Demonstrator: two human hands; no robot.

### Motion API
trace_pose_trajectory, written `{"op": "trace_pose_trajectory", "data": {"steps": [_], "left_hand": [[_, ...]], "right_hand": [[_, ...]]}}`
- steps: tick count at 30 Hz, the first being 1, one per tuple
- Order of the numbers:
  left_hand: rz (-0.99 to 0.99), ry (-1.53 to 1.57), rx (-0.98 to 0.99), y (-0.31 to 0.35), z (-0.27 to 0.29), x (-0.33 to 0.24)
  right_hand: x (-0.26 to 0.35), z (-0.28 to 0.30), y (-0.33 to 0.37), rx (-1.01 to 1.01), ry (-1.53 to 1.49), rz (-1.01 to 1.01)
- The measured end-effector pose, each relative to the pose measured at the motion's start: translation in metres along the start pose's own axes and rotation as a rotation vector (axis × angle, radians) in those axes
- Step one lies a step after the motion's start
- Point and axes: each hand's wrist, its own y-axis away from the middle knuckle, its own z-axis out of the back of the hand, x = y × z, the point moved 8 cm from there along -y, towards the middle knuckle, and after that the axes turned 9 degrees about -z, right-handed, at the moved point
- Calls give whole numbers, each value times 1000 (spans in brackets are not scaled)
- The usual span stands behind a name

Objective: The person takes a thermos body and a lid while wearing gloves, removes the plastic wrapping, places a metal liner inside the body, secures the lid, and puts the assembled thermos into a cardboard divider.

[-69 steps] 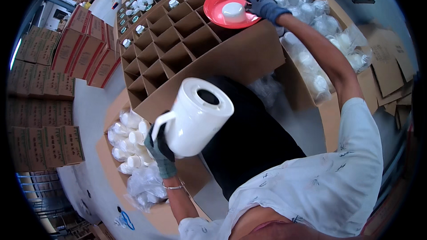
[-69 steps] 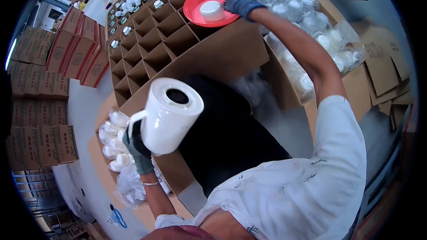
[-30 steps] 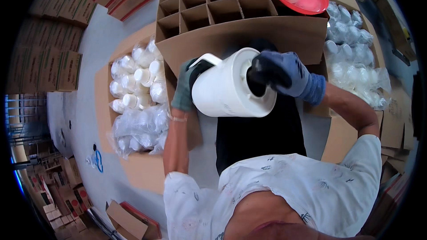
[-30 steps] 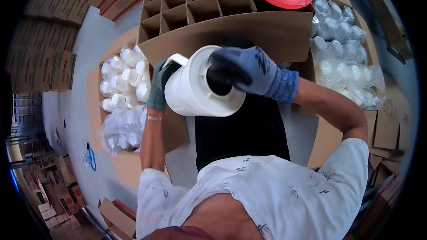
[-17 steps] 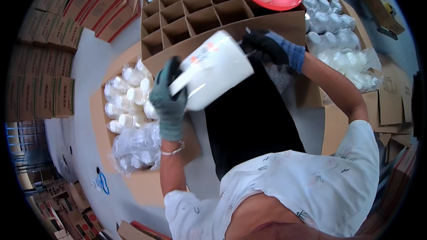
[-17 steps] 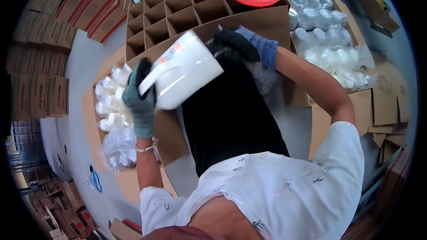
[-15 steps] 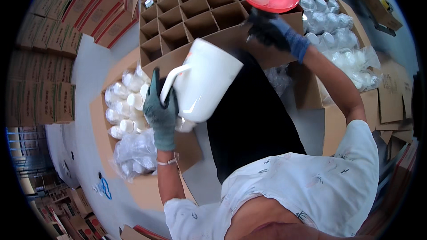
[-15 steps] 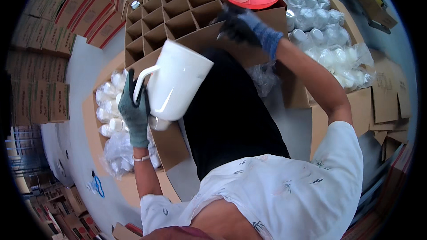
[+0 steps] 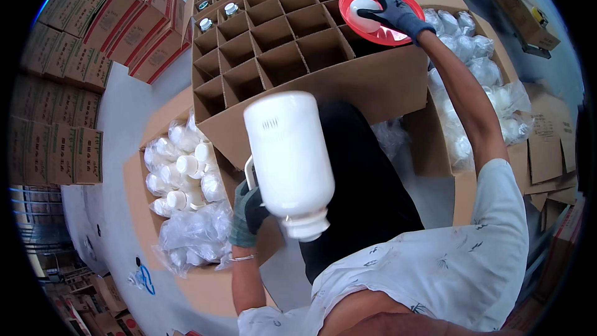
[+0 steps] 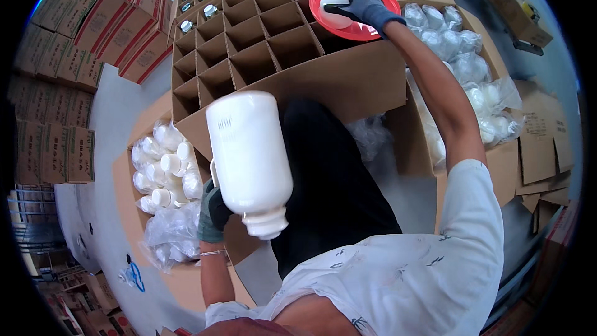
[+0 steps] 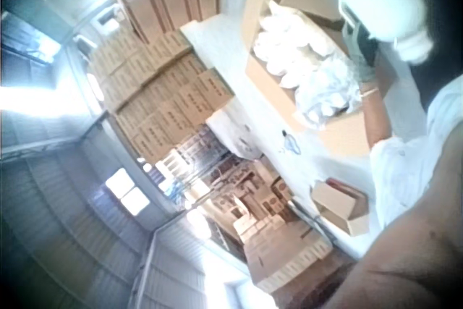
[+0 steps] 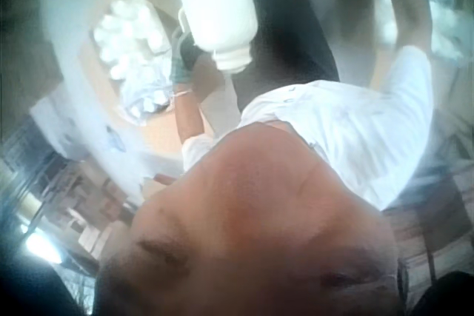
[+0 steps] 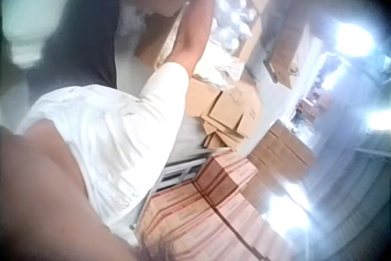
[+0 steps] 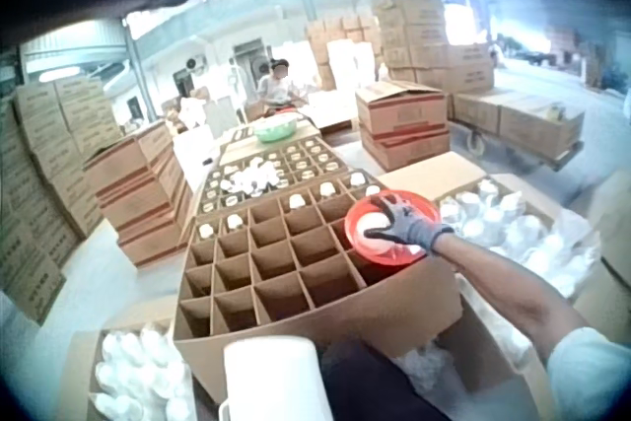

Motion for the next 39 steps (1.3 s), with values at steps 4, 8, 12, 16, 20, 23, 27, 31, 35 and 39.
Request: {"op": "trace_pose_trajectory", "data": {"steps": [4, 8, 12, 16, 20, 23, 27, 31, 35, 39], "left_hand": [[440, 1013, -329, -47, -58, 1], [409, 959, -618, -69, -39, -9], [306, 366, -601, -100, -20, -38], [294, 85, -538, -102, -33, -65], [381, 440, -734, -28, -64, 3], [241, 1604, -489, -54, -39, -41], [-499, -190, -302, -124, 2, -96], [-507, -308, -234, -58, -30, -95], [-374, -238, -166, 16, -60, -82], [-452, -344, 16, 48, -32, -51]], "right_hand": [[-40, -16, -19, -5, -89, 154], [79, 78, 25, -294, -667, 291], [154, 159, 158, -245, -735, 656], [177, 150, 209, -499, -854, 634], [184, 50, 219, 504, -2136, -301], [172, 21, 224, 550, -1447, 134], [153, 20, 212, 939, -836, 678], [227, 60, 207, 1026, -621, 816], [255, 58, 229, 1265, -591, 555], [271, 50, 240, 1142, -736, 567]]}}
